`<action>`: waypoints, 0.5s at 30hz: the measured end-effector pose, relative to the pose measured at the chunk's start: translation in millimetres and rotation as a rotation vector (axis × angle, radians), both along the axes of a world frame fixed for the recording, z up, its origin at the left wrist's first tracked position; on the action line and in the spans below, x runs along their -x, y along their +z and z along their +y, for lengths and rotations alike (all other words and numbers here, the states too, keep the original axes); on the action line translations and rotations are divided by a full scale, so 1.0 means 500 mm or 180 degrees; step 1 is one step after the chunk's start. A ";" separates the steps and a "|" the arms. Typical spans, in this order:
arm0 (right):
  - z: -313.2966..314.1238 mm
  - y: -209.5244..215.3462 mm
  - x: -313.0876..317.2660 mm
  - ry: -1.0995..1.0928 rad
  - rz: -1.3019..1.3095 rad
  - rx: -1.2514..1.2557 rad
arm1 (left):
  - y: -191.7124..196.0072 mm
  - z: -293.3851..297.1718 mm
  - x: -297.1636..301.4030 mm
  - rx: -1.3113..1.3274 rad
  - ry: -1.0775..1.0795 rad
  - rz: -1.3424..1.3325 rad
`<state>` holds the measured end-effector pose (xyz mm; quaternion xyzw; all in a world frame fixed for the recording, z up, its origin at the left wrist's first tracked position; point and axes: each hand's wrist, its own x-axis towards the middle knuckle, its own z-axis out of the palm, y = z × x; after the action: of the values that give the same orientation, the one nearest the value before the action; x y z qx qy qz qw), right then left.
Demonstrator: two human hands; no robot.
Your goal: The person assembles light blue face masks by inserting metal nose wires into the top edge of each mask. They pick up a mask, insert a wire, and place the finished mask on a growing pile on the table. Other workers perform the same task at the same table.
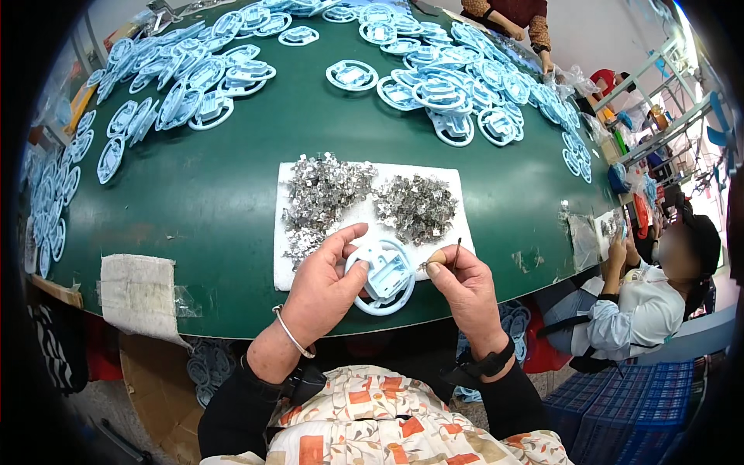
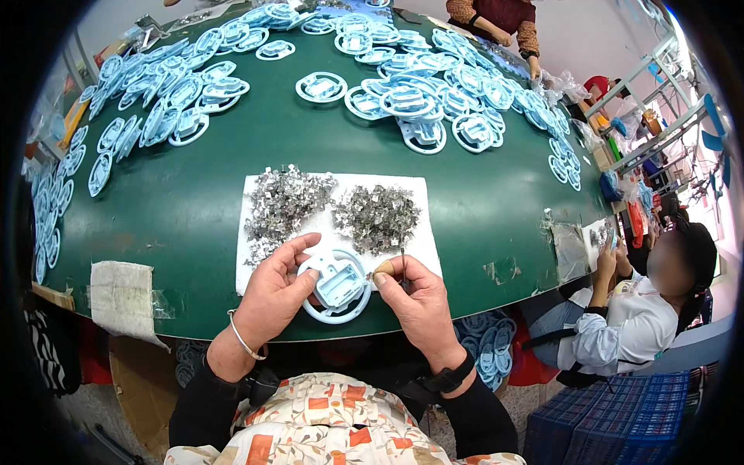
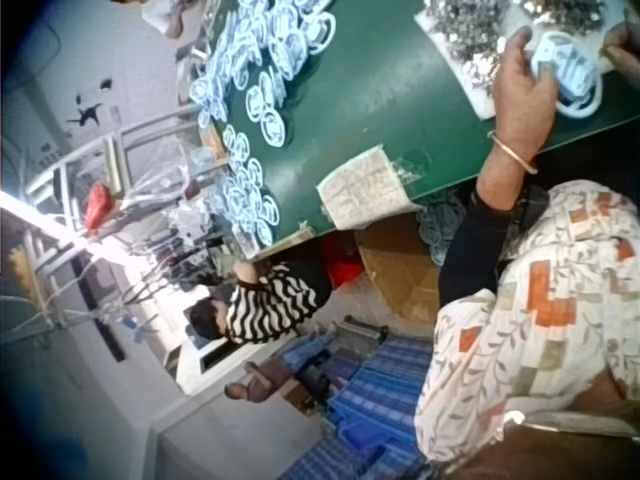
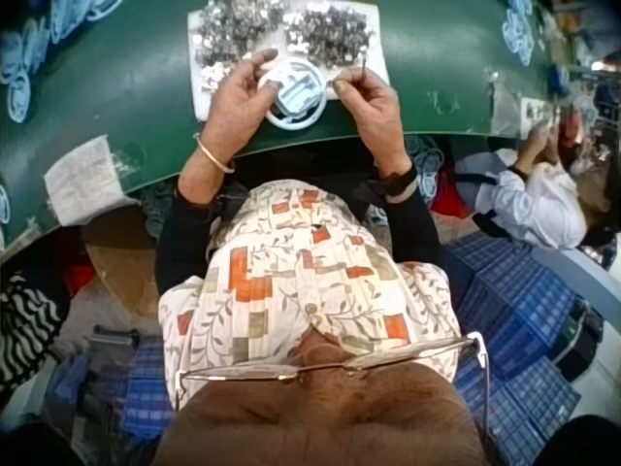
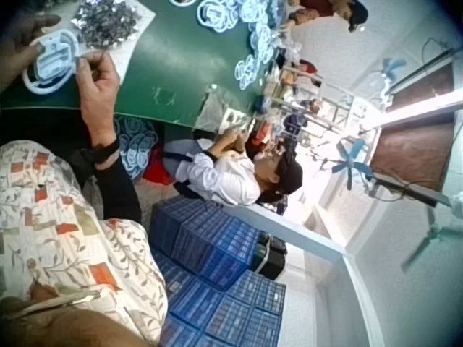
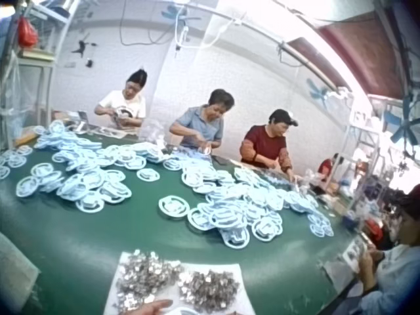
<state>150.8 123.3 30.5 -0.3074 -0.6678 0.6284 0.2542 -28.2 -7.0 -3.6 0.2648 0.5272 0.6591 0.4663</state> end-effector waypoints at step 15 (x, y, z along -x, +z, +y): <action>-0.012 -0.040 0.029 -0.0049 -0.0315 -0.1062 | 0.015 0.005 0.005 0.0658 -0.0244 0.0624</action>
<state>136.3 117.1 10.6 -0.2966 -0.7722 0.4909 0.2733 -30.8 -4.6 3.7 0.2985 0.6248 0.5540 0.4622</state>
